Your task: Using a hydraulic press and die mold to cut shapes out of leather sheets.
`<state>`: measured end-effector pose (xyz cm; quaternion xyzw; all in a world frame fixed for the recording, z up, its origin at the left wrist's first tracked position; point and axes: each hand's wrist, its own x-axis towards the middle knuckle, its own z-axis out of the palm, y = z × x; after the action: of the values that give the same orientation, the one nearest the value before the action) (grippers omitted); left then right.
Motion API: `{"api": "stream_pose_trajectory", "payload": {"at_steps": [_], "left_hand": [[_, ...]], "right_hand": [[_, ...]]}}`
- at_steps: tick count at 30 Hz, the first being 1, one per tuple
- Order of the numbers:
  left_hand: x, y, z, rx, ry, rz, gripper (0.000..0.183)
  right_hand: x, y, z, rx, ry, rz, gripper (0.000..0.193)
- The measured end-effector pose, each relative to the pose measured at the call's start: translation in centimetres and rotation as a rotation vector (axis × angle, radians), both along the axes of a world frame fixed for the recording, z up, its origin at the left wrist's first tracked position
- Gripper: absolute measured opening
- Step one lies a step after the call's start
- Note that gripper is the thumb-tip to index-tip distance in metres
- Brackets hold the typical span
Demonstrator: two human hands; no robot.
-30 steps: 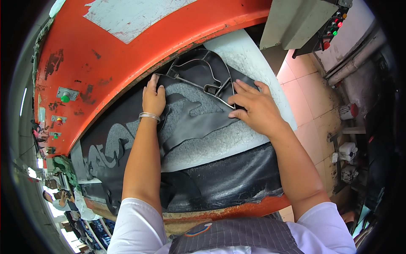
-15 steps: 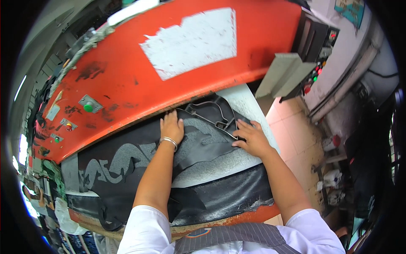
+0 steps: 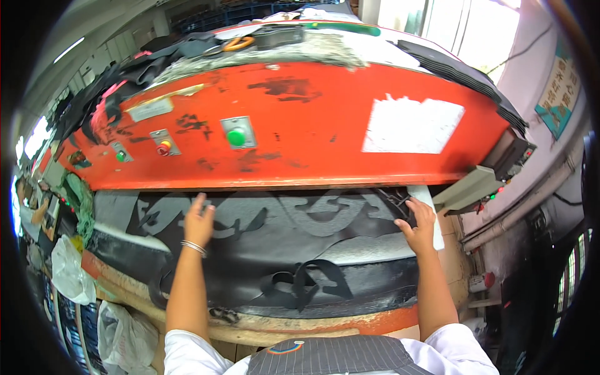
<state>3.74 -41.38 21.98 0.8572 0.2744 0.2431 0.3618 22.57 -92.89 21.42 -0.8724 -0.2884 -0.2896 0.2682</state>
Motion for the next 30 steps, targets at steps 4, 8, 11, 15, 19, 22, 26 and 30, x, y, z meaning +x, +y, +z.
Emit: {"api": "stream_pose_trajectory", "payload": {"at_steps": [4,8,11,15,19,22,26,30], "left_hand": [[-3.3,14.7,-1.5,-0.048,-0.401,0.231,0.054],[-3.2,23.6,0.0,0.22,-0.271,0.424,0.064],[-0.7,28.7,0.7,0.279,-0.384,0.516,0.071],[-3.0,38.1,3.4,0.564,-0.425,0.765,0.075],[-0.9,38.9,3.4,0.139,-0.367,0.354,0.067],[-2.4,34.9,1.7,0.212,-0.393,0.272,0.063],[-2.5,19.7,-1.8,0.019,-0.267,-0.101,0.043],[-5.0,1.6,-2.2,-0.181,-0.013,-0.222,0.022]], "right_hand": [[-2.4,15.4,3.3,0.025,0.117,0.383,0.055],[-3.6,28.2,7.2,0.095,0.186,0.54,0.057],[-1.5,34.0,8.7,0.253,0.091,0.549,0.048],[-2.1,38.3,11.6,0.396,0.055,0.482,0.04],[0.2,39.7,10.6,0.286,0.119,0.285,0.035],[-0.4,39.2,10.0,0.307,0.147,0.317,0.036],[-3.3,34.3,6.3,0.256,0.256,0.439,0.037],[-7.2,28.8,0.7,-0.022,0.409,0.479,0.036]]}}
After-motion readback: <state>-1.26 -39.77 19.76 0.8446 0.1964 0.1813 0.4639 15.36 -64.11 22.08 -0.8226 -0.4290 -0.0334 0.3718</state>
